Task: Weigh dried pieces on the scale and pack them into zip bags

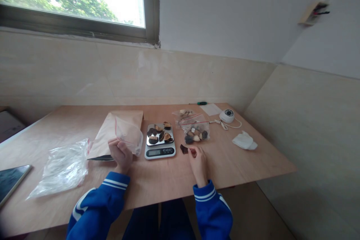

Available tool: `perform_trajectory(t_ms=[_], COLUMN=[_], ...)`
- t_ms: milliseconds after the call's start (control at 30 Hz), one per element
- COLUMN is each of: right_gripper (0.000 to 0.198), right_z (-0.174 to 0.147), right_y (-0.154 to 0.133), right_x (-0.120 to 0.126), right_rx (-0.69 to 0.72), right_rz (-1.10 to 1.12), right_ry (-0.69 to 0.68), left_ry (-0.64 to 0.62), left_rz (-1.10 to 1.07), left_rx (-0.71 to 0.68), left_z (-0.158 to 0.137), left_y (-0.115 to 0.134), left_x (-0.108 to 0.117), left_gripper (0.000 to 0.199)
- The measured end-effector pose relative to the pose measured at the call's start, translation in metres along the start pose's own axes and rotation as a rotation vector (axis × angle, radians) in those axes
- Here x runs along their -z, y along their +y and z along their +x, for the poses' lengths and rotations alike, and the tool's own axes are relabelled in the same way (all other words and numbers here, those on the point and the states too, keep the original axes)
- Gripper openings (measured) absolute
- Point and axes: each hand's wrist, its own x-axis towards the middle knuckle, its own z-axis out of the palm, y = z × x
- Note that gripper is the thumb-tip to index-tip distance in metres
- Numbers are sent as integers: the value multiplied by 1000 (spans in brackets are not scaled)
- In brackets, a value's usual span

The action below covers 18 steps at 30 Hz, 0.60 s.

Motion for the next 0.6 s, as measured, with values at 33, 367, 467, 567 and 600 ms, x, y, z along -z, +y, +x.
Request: perform_trajectory(t_ms=[33, 367, 467, 567, 600], right_gripper=[30, 28, 27, 27, 27], right_z=[0, 0, -1, 0, 0], right_y=[-1, -2, -2, -3, -2], right_x=[0, 1, 1, 1, 1], right_rx=[-2, 9, 9, 3, 0], right_rz=[-7, -9, -5, -10, -15], right_ry=[-3, 7, -1, -9, -10], left_ry=[1, 9, 14, 32, 44], left_rz=[-3, -14, -19, -31, -37], left_rx=[-3, -40, -52, -56, -63], left_z=[0, 2, 2, 2, 1], left_y=[0, 2, 2, 2, 1], left_x=[0, 1, 1, 0, 0], left_gripper=[26, 22, 23, 25, 26])
